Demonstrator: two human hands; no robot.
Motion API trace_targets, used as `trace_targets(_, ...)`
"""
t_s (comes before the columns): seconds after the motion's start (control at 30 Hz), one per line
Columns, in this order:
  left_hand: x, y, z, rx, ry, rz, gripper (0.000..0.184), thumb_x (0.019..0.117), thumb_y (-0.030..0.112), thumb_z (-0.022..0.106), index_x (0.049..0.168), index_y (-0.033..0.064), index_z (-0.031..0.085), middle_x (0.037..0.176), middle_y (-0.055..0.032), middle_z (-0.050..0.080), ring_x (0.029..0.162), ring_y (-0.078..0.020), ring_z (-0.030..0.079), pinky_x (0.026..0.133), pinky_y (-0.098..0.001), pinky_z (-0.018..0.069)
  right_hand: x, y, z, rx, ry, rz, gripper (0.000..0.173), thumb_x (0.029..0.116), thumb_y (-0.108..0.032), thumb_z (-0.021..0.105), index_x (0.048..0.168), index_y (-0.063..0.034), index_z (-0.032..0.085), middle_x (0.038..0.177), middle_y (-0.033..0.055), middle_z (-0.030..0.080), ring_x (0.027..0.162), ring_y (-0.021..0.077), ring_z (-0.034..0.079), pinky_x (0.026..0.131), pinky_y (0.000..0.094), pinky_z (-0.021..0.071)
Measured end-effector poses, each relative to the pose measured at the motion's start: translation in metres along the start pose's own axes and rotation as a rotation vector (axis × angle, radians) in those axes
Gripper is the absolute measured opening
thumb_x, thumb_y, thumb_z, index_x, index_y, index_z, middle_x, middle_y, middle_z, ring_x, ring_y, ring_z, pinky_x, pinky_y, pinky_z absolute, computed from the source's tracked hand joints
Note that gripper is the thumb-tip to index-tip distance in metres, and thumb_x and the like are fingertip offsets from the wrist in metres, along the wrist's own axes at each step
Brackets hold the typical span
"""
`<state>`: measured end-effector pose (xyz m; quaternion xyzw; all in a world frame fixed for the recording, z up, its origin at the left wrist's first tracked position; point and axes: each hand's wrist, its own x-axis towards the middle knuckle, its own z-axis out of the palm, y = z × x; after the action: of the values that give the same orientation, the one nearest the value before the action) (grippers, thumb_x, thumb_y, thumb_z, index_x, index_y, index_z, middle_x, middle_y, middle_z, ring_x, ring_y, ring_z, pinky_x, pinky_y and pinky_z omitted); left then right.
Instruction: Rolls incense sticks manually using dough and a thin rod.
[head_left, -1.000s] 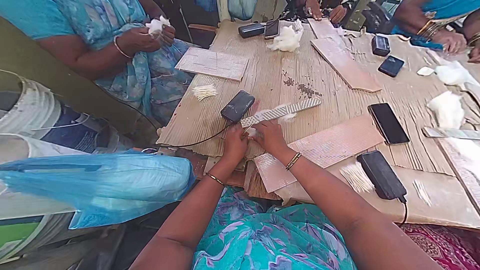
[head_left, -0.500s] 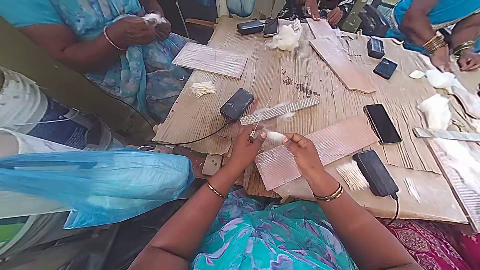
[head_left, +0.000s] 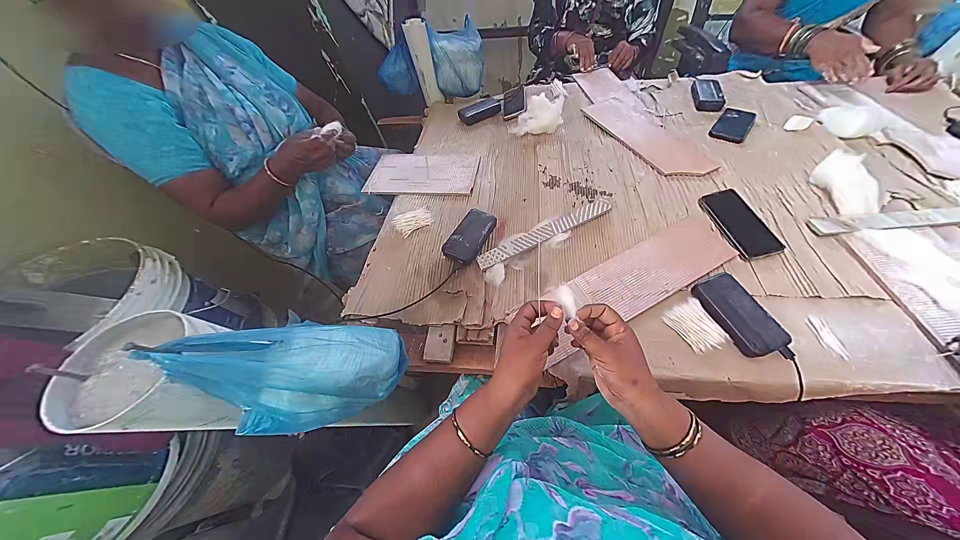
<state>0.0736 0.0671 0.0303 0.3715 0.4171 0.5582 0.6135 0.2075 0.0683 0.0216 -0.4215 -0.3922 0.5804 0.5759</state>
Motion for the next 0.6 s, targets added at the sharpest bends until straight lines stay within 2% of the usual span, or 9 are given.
trace_targets(0.07,-0.003,0.003,0.004,0.001,0.008,0.003,0.006,0.1047,0.005,0.054,0.104,0.004,0.06,0.079,-0.0003,0.061,0.061,-0.0031,0.053,0.058,-0.0167,0.0449,-0.005,-0.002,-0.003,-0.02,-0.037,0.005,0.014,0.0918,0.007,0.065,0.095,-0.0056,0.061,0.087,0.0001,0.066,0.079,0.0078,0.065,0.076,0.0227,0.0564)
trace_targets(0.2,-0.008,0.007,0.014,0.016,-0.036,-0.035,0.017,0.1065,0.007,0.051,0.122,0.0032,0.056,0.085,-0.0016,0.061,0.065,-0.0045,0.055,0.059,-0.0175,0.046,-0.012,-0.008,-0.013,-0.047,-0.073,-0.029,0.014,0.0906,0.007,0.066,0.095,-0.0055,0.063,0.088,-0.0005,0.067,0.08,0.0063,0.065,0.077,0.0218,0.0559)
trace_targets(0.27,-0.011,0.007,0.02,0.023,-0.038,-0.041,0.015,0.108,0.009,0.049,0.118,0.0028,0.058,0.082,-0.0015,0.061,0.065,-0.0052,0.055,0.059,-0.0182,0.0461,-0.016,-0.009,-0.016,-0.026,-0.098,-0.032,0.013,0.0903,0.007,0.067,0.095,-0.0051,0.063,0.087,-0.0007,0.068,0.08,0.006,0.066,0.077,0.0217,0.0564)
trace_targets(0.37,-0.013,0.005,0.031,0.038,-0.021,-0.015,0.013,0.1083,0.008,0.047,0.104,0.0036,0.059,0.081,-0.0016,0.064,0.065,-0.0055,0.059,0.06,-0.0196,0.0495,-0.021,-0.012,-0.023,-0.006,-0.135,-0.055,0.012,0.09,0.005,0.067,0.096,-0.0038,0.063,0.086,-0.0013,0.066,0.08,0.0054,0.064,0.077,0.0215,0.0557)
trace_targets(0.43,-0.013,0.003,0.038,0.062,-0.016,0.023,0.014,0.1084,0.008,0.047,0.101,0.0047,0.059,0.08,-0.0006,0.065,0.064,-0.0052,0.06,0.06,-0.0202,0.0512,-0.023,-0.017,-0.026,0.003,-0.138,-0.063,0.012,0.0897,0.004,0.069,0.098,-0.0023,0.063,0.088,-0.0003,0.065,0.08,0.0049,0.064,0.077,0.0209,0.0551)
trace_targets(0.6,-0.011,-0.004,0.046,0.241,0.019,0.207,0.014,0.1089,0.009,0.044,0.098,0.0083,0.053,0.07,0.006,0.057,0.053,-0.0003,0.05,0.05,-0.0152,0.0426,-0.024,-0.035,-0.03,0.023,-0.08,-0.098,0.027,0.0892,-0.002,0.073,0.112,0.0009,0.059,0.106,0.0055,0.06,0.084,0.0056,0.06,0.075,0.0201,0.0534)
